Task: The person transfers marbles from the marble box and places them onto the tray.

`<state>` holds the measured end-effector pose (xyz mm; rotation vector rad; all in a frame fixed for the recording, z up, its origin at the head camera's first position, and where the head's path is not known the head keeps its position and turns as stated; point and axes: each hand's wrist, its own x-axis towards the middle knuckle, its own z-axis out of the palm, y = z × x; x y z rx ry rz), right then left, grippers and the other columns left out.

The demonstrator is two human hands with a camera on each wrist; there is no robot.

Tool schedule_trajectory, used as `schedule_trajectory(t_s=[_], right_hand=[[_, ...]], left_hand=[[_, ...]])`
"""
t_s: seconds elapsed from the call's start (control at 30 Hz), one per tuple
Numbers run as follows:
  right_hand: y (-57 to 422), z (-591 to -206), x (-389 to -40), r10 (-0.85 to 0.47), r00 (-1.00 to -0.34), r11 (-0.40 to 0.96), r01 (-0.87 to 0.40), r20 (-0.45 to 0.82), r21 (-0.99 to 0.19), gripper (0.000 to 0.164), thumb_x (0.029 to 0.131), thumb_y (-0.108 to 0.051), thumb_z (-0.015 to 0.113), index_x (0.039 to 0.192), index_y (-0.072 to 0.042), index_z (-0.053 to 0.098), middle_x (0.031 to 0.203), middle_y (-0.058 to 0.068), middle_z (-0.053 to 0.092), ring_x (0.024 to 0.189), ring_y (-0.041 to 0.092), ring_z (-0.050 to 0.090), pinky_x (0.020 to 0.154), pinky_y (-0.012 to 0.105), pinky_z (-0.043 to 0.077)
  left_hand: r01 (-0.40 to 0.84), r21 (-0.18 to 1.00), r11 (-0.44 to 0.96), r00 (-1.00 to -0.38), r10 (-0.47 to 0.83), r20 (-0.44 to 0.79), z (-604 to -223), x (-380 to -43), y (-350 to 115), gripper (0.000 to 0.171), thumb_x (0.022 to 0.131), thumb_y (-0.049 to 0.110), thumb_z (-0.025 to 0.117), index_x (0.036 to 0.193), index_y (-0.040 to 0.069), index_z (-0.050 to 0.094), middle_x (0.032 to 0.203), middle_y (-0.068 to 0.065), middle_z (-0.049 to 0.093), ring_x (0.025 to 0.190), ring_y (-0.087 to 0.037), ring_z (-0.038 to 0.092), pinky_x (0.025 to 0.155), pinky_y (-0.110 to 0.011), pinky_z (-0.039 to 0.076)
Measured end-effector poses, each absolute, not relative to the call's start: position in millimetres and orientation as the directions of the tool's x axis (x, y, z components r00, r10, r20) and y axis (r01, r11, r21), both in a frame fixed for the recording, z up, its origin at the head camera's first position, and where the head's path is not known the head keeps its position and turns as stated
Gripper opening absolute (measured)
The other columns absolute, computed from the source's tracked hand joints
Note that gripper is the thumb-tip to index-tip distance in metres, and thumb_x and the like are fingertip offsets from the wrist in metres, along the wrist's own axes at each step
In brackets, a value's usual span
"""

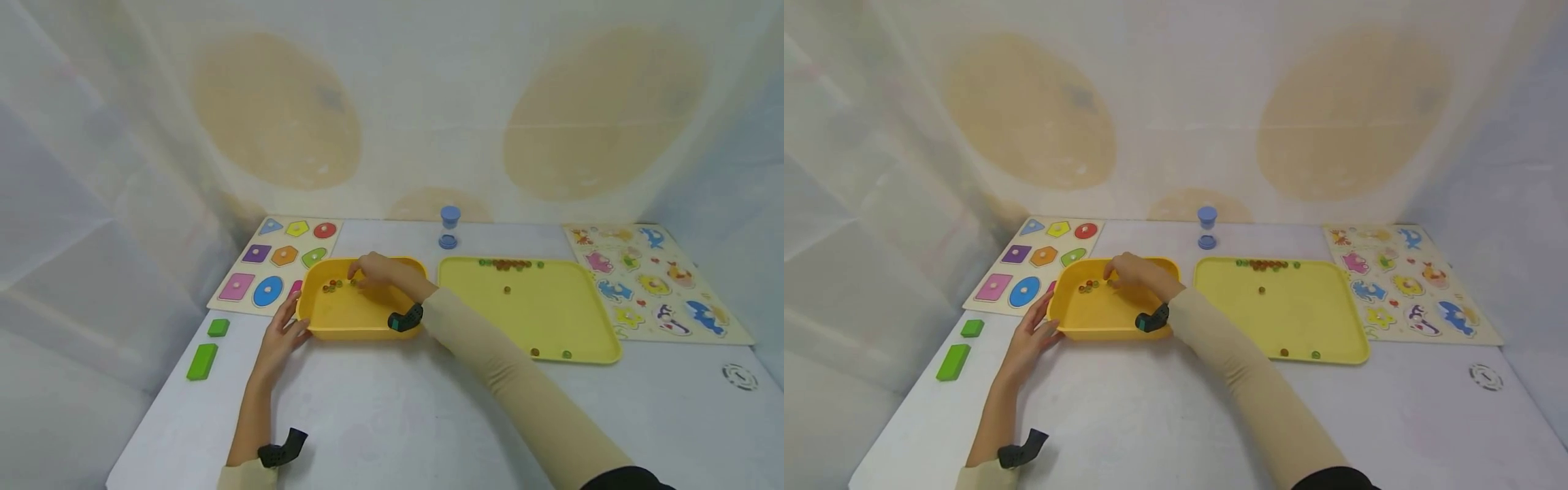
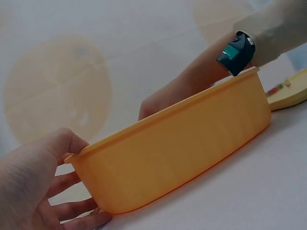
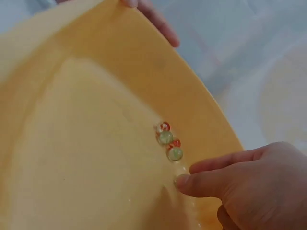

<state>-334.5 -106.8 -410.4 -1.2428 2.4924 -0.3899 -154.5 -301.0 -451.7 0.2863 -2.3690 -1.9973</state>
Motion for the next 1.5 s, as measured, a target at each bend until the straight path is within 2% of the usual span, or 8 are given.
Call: schedule_trajectory(t_s=[0.47,0.6,0.77,0.87,0.97,1.23,1.33,1.5], right_hand=[[-105.9,-422.4,-336.1,-0.807,-0.58,0.576,-0.726,-0.115,-0.376,0.022,0.087,-0.015,0.058,0.108,-0.013,0.065,0.116,0.001,0.059,0.102,0.015,0.054,0.093,0.027,0.043],[-102.6,-423.9,-335.7,-0.813,-0.574,0.563,-0.734,-0.096,-0.379,0.019,0.086,-0.017,0.059,0.103,-0.013,0.067,0.111,0.0,0.061,0.095,0.013,0.054,0.089,0.024,0.044],[-82.3,-408.6,-326.5,-0.826,-0.561,0.48,-0.753,0.057,-0.451,0.018,0.083,-0.02,0.064,0.099,-0.012,0.067,0.081,0.001,0.062,0.067,0.012,0.045,0.064,0.021,0.041],[-54.7,-393.0,-319.7,-0.807,-0.567,0.419,-0.746,0.164,-0.517,0.018,0.083,-0.022,0.064,0.097,-0.012,0.067,0.057,0.0,0.047,0.052,0.011,0.035,0.052,0.022,0.031],[-15.6,-385.0,-317.5,-0.765,-0.604,0.411,-0.725,0.224,-0.552,0.019,0.083,-0.024,0.064,0.097,-0.013,0.067,0.05,-0.002,0.034,0.046,0.011,0.027,0.047,0.022,0.026],[104.8,-413.4,-318.4,-0.602,-0.773,0.595,-0.601,0.2,-0.533,0.02,0.081,-0.023,0.065,0.098,-0.011,0.066,0.049,-0.005,0.029,0.044,0.01,0.023,0.045,0.024,0.024],[135.8,-433.5,-317.6,-0.571,-0.806,0.636,-0.553,0.155,-0.538,0.021,0.082,-0.023,0.065,0.098,-0.009,0.066,0.053,-0.002,0.037,0.046,0.011,0.026,0.046,0.025,0.025],[165.0,-455.8,-317.5,-0.539,-0.836,0.668,-0.499,0.103,-0.552,0.02,0.083,-0.023,0.064,0.099,-0.011,0.066,0.094,0.009,0.062,0.062,0.013,0.042,0.054,0.025,0.036]], left_hand=[[-0.127,0.975,0.181,-0.981,-0.168,-0.097,-451.4,-157.5,-302.3,0.056,0.089,0.021,0.055,0.137,0.038,0.03,0.147,0.004,0.024,0.126,-0.023,0.04,0.087,-0.033,0.047],[-0.127,0.974,0.186,-0.981,-0.17,-0.096,-454.3,-159.4,-302.5,0.056,0.089,0.021,0.055,0.137,0.038,0.031,0.147,0.003,0.024,0.126,-0.025,0.039,0.088,-0.035,0.047],[-0.138,0.974,0.179,-0.981,-0.157,-0.11,-457.3,-160.4,-301.1,0.056,0.089,0.022,0.055,0.136,0.04,0.031,0.146,0.005,0.026,0.124,-0.023,0.041,0.087,-0.034,0.047],[-0.134,0.973,0.187,-0.982,-0.157,-0.105,-455.9,-161.4,-300.7,0.056,0.089,0.023,0.055,0.135,0.041,0.031,0.146,0.005,0.025,0.124,-0.022,0.042,0.087,-0.033,0.047],[-0.126,0.972,0.198,-0.983,-0.155,-0.096,-453.7,-162.1,-301.6,0.055,0.089,0.024,0.055,0.135,0.041,0.03,0.146,0.004,0.025,0.124,-0.023,0.041,0.086,-0.033,0.048],[-0.132,0.971,0.197,-0.983,-0.149,-0.104,-451.3,-160.2,-307.3,0.056,0.09,0.023,0.053,0.137,0.04,0.028,0.147,0.003,0.023,0.125,-0.025,0.04,0.086,-0.033,0.048],[-0.134,0.97,0.203,-0.982,-0.162,-0.101,-451.1,-158.3,-309.5,0.056,0.09,0.024,0.054,0.136,0.042,0.029,0.147,0.004,0.023,0.125,-0.025,0.04,0.086,-0.031,0.048],[-0.131,0.969,0.209,-0.98,-0.177,-0.095,-449.9,-155.0,-311.9,0.056,0.09,0.025,0.054,0.136,0.042,0.028,0.147,0.003,0.022,0.125,-0.024,0.04,0.085,-0.03,0.048]])
